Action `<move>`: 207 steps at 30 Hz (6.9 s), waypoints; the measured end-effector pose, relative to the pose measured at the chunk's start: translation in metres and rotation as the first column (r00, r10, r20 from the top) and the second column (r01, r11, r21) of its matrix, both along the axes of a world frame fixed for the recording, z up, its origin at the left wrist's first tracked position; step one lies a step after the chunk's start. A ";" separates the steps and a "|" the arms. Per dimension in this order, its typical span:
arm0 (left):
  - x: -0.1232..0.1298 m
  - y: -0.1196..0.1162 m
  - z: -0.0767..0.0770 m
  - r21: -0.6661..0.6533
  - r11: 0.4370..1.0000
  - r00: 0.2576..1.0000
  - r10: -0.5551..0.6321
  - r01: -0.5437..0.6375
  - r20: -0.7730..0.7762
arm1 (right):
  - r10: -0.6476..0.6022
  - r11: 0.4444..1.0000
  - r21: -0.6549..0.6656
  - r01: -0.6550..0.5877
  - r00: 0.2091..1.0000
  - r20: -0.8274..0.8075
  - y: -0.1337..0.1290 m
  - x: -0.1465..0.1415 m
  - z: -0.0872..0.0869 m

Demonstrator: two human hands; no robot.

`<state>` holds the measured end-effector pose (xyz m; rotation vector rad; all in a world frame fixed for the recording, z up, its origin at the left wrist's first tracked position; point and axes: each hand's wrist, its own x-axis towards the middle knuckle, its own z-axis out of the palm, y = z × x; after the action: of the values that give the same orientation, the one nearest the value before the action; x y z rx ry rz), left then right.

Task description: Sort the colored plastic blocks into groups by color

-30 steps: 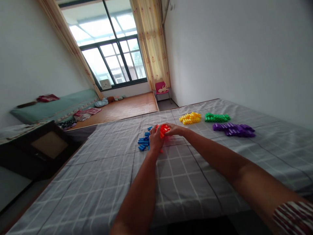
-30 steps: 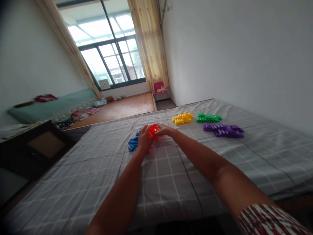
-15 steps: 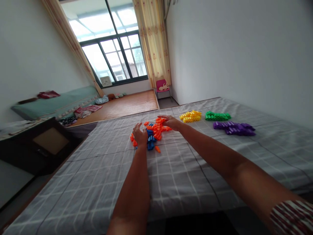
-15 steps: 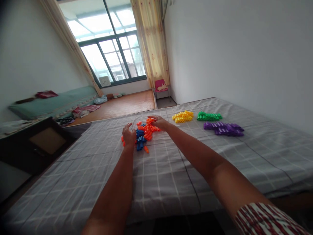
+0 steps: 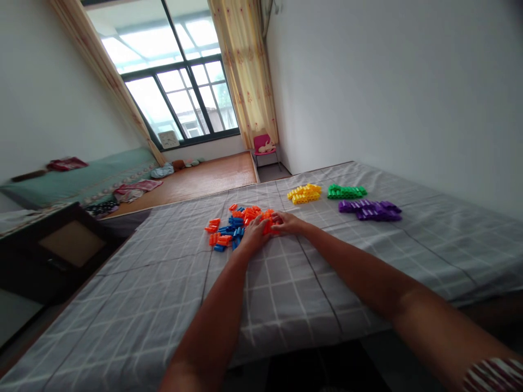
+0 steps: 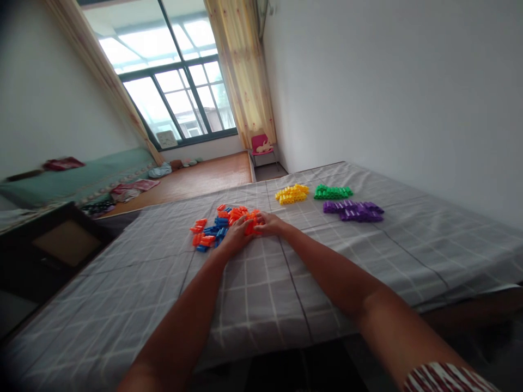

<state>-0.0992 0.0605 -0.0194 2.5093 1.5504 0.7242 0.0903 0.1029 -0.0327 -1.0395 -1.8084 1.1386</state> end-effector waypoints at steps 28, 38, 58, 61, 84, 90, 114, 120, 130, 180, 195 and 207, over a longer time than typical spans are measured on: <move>-0.006 0.007 0.015 -0.033 0.999 0.960 0.015 -0.007 0.280 | 0.000 0.998 -0.052 -0.024 0.905 -0.425 -0.018 0.016 0.015; -0.037 0.011 0.028 0.093 0.971 0.926 0.176 -0.218 0.334 | -0.298 0.952 -0.223 0.212 0.814 -0.499 0.001 0.033 0.015; -0.032 0.012 0.020 0.337 0.870 0.933 0.329 -0.359 0.145 | 0.036 0.983 0.178 -0.048 0.997 0.067 -0.026 0.074 0.065; -0.024 0.013 0.024 0.333 0.897 0.956 0.271 -0.293 0.110 | -0.058 0.979 0.202 0.011 0.972 0.226 -0.031 0.153 0.080; 0.182 0.054 0.005 -0.187 0.940 0.955 -0.295 0.285 -0.027 | -0.031 0.995 0.090 -0.052 0.680 0.732 0.003 0.243 0.036; 0.103 0.035 0.008 -0.118 0.980 0.976 -0.178 0.163 -0.128 | -0.050 0.950 0.281 -0.135 0.825 0.562 0.014 0.128 0.027; -0.177 -0.004 0.019 0.040 0.818 0.819 0.573 -0.574 0.030 | 0.223 0.941 -0.187 -0.281 0.934 -0.280 0.007 -0.107 0.095; -0.139 -0.012 0.039 0.197 0.876 0.897 0.440 -0.440 0.049 | -0.010 1.000 -0.014 0.011 0.997 0.079 0.006 0.033 0.094; 0.059 0.010 0.044 -0.026 0.992 0.982 -0.129 0.127 -0.137 | -0.637 0.750 0.040 0.660 0.704 0.313 0.003 0.296 0.058; -0.145 0.047 0.073 -0.054 0.997 0.981 0.048 -0.059 -0.189 | 0.092 0.995 0.020 -0.098 0.971 0.221 0.030 -0.097 0.067; -0.222 -0.013 0.024 -0.111 0.868 0.875 0.482 -0.484 -0.048 | 0.140 0.989 -0.043 -0.140 0.990 0.006 0.005 -0.074 0.135; -0.072 -0.025 0.053 0.194 0.980 0.997 -0.025 0.040 -0.078 | -0.305 0.932 0.059 0.357 0.688 0.659 -0.063 0.179 0.077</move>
<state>-0.1711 0.0355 0.0336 2.7254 1.5257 0.8252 0.2688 0.0398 0.0444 -1.9140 -1.9704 0.6404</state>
